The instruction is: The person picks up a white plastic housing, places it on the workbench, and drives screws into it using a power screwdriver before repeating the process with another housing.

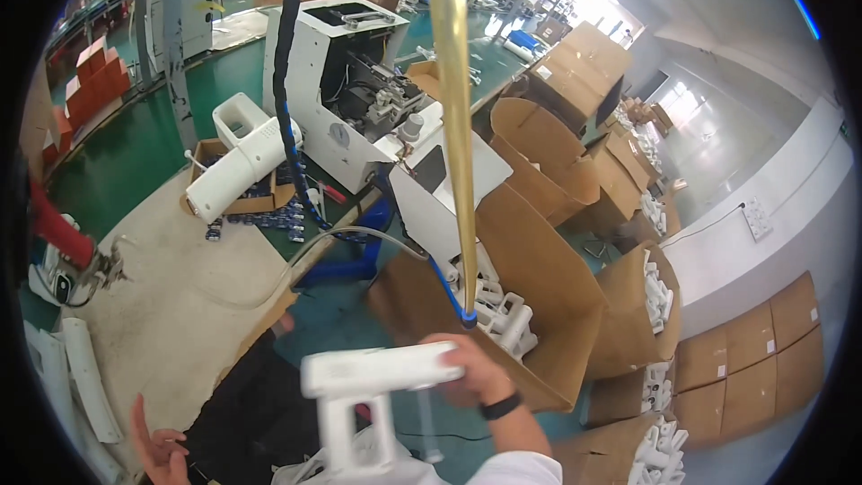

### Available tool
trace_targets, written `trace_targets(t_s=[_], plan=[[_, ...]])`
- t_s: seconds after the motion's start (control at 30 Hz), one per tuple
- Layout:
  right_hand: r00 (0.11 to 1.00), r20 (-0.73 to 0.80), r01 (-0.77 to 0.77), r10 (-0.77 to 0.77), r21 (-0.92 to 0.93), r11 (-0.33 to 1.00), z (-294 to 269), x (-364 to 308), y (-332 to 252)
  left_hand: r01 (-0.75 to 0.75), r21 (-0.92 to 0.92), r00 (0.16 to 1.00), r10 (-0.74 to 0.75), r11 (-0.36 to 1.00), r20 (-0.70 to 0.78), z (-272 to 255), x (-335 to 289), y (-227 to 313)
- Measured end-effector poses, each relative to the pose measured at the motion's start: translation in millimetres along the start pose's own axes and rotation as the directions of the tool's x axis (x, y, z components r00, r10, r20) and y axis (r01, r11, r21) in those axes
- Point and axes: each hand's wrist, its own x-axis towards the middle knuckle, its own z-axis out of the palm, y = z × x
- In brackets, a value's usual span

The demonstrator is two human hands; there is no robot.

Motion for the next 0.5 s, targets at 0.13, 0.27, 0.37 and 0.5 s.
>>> trace_targets(t_s=[0.13,0.27,0.37,0.5], plan=[[0.869,-0.495,0.057,0.024,0.148,0.987,-146.1,-96.2,-5.7,0.006,-0.007,1.0,-0.005,1.0,0.019,-2.1,10.3,-11.0],[0.621,-0.781,0.299,-0.07,0.153,0.942,-163.9,-125.9,5.8,0.07,-0.006,0.996,-0.07,0.998,-0.055,4.0,14.6,-8.8],[0.791,-0.601,0.064,0.115,0.268,0.961,-182.0,-127.3,30.2,0.119,-0.001,0.987,-0.118,0.993,-0.113,1.0,12.7,-13.5],[0.956,-0.082,-0.288,0.283,-0.049,0.957,-151.8,-90.6,2.7,0.225,-0.151,0.957,-0.248,0.962,-0.151,-24.6,-12.1,-54.4]])
